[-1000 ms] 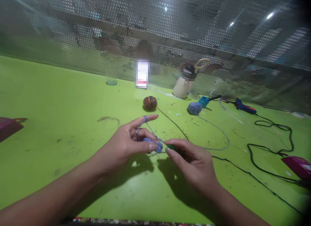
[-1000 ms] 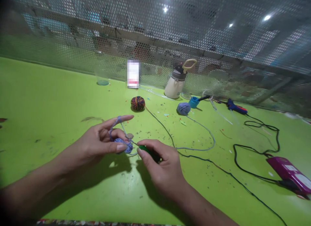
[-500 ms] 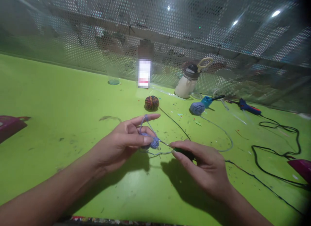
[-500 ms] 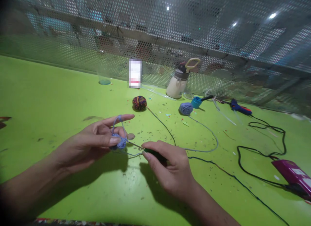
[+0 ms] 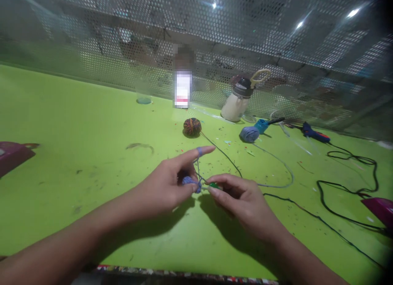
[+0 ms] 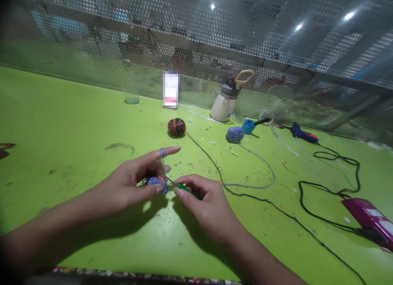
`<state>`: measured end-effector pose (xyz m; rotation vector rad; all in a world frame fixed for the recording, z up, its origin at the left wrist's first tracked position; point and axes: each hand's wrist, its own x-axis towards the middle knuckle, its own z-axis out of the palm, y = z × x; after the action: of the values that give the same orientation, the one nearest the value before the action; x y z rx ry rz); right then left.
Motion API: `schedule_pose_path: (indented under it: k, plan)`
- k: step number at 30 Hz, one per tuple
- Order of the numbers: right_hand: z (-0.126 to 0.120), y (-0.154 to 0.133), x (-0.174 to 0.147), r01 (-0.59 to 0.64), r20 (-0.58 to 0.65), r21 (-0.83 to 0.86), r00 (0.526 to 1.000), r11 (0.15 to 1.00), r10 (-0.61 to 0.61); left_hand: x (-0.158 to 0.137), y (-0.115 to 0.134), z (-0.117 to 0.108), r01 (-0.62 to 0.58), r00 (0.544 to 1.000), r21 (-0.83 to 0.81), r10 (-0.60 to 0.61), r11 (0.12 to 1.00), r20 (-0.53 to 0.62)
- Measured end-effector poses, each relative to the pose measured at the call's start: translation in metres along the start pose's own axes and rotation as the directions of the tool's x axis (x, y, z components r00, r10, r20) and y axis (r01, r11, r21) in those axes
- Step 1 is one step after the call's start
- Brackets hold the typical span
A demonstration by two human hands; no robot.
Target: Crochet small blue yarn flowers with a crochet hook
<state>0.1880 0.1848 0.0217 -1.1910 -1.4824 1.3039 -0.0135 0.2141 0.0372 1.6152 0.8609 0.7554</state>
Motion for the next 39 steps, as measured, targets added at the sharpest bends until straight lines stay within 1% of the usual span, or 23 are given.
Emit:
schedule_pose_path:
  k: [2, 4, 6, 7, 8, 9, 11, 12, 13, 15, 17, 19, 20, 22, 23, 25, 27, 29, 31, 33, 35, 37, 39]
  plan:
    - [0.002, 0.002, 0.001, -0.089, 0.036, 0.091, 0.996, 0.992, 0.086, -0.002, 0.000, 0.004, -0.053, 0.998, 0.164, 0.056, 0.985, -0.012]
    - [0.004, 0.005, 0.002, -0.168, 0.064, 0.204, 0.985, 0.965, 0.158, -0.003, -0.001, 0.008, -0.138, 0.987, 0.288, 0.155, 0.948, -0.037]
    - [0.006, 0.006, 0.002, -0.207, 0.065, 0.308, 0.978, 0.929, 0.196, -0.004, -0.003, 0.013, -0.240, 0.957, 0.364, 0.283, 0.900, -0.067]
    - [0.008, 0.006, 0.002, -0.205, 0.053, 0.355, 0.978, 0.912, 0.200, -0.004, -0.004, 0.014, -0.275, 0.940, 0.369, 0.329, 0.888, -0.092]
    - [0.009, 0.006, 0.001, -0.195, 0.038, 0.393, 0.980, 0.899, 0.196, -0.004, -0.005, 0.015, -0.286, 0.931, 0.337, 0.344, 0.897, -0.126]
    - [0.010, 0.006, 0.001, -0.179, 0.024, 0.419, 0.982, 0.890, 0.186, -0.004, -0.005, 0.016, -0.271, 0.934, 0.257, 0.318, 0.928, -0.164]
    - [0.011, 0.005, 0.000, -0.133, -0.008, 0.427, 0.988, 0.894, 0.151, -0.002, -0.003, 0.015, -0.170, 0.963, -0.029, 0.160, 0.985, -0.219]
    - [0.011, 0.005, -0.001, -0.108, -0.025, 0.408, 0.991, 0.907, 0.130, -0.001, -0.001, 0.013, -0.097, 0.977, -0.196, 0.056, 0.976, -0.205]
    - [0.011, 0.005, -0.002, -0.081, -0.044, 0.375, 0.994, 0.923, 0.105, 0.000, 0.001, 0.011, -0.027, 0.987, -0.343, -0.030, 0.939, -0.161]
    - [0.009, 0.005, -0.003, -0.018, -0.082, 0.276, 0.996, 0.961, 0.042, 0.001, 0.004, 0.007, 0.071, 0.992, -0.534, -0.114, 0.843, -0.048]
    - [0.007, 0.005, -0.004, 0.072, -0.111, 0.126, 0.992, 0.989, -0.058, 0.001, 0.006, 0.004, 0.105, 0.993, -0.621, -0.120, 0.777, 0.019]
    - [0.005, 0.005, -0.005, 0.205, -0.144, -0.092, 0.965, 0.974, -0.217, 0.001, 0.007, 0.003, 0.094, 0.994, -0.677, -0.106, 0.730, 0.025]
    - [0.003, 0.005, -0.005, 0.280, -0.152, -0.218, 0.936, 0.935, -0.316, 0.000, 0.006, 0.002, 0.080, 0.995, -0.699, -0.097, 0.710, 0.016]
    - [0.000, 0.005, -0.006, 0.397, -0.137, -0.445, 0.855, 0.803, -0.499, -0.001, 0.006, 0.000, 0.053, 0.997, -0.734, -0.073, 0.677, 0.005]
    - [-0.001, 0.005, -0.006, 0.434, -0.116, -0.522, 0.817, 0.735, -0.565, -0.001, 0.006, -0.001, 0.044, 0.998, -0.746, -0.061, 0.665, 0.005]
    - [-0.003, 0.005, -0.007, 0.473, -0.078, -0.601, 0.768, 0.645, -0.636, -0.002, 0.007, -0.002, 0.035, 0.999, -0.756, -0.043, 0.654, 0.009]
    - [-0.004, 0.004, -0.009, 0.487, -0.057, -0.621, 0.753, 0.614, -0.656, -0.002, 0.008, -0.004, 0.034, 0.999, -0.753, -0.052, 0.657, 0.000]
    - [-0.005, 0.002, -0.010, 0.494, -0.042, -0.613, 0.759, 0.617, -0.649, -0.002, 0.009, -0.005, 0.033, 0.997, -0.746, -0.071, 0.665, -0.020]
    - [-0.005, 0.000, -0.010, 0.493, -0.037, -0.585, 0.777, 0.644, -0.628, -0.001, 0.009, -0.006, 0.033, 0.996, -0.739, -0.083, 0.672, -0.031]
    - [-0.006, -0.002, -0.009, 0.467, -0.057, -0.526, 0.814, 0.710, -0.578, -0.001, 0.007, -0.007, 0.039, 0.996, -0.723, -0.085, 0.690, -0.027]
    - [-0.006, -0.001, -0.008, 0.399, -0.082, -0.396, 0.882, 0.827, -0.465, -0.001, 0.006, -0.008, 0.049, 0.996, -0.669, -0.087, 0.742, -0.024]
    - [-0.006, 0.000, -0.007, 0.266, -0.069, -0.174, 0.957, 0.948, -0.281, -0.001, 0.005, -0.008, 0.084, 0.995, -0.560, -0.095, 0.824, 0.011]
    - [-0.005, 0.001, -0.005, 0.101, -0.021, 0.045, 0.995, 0.994, -0.100, -0.001, 0.004, -0.007, 0.122, 0.992, -0.441, -0.099, 0.889, 0.076]
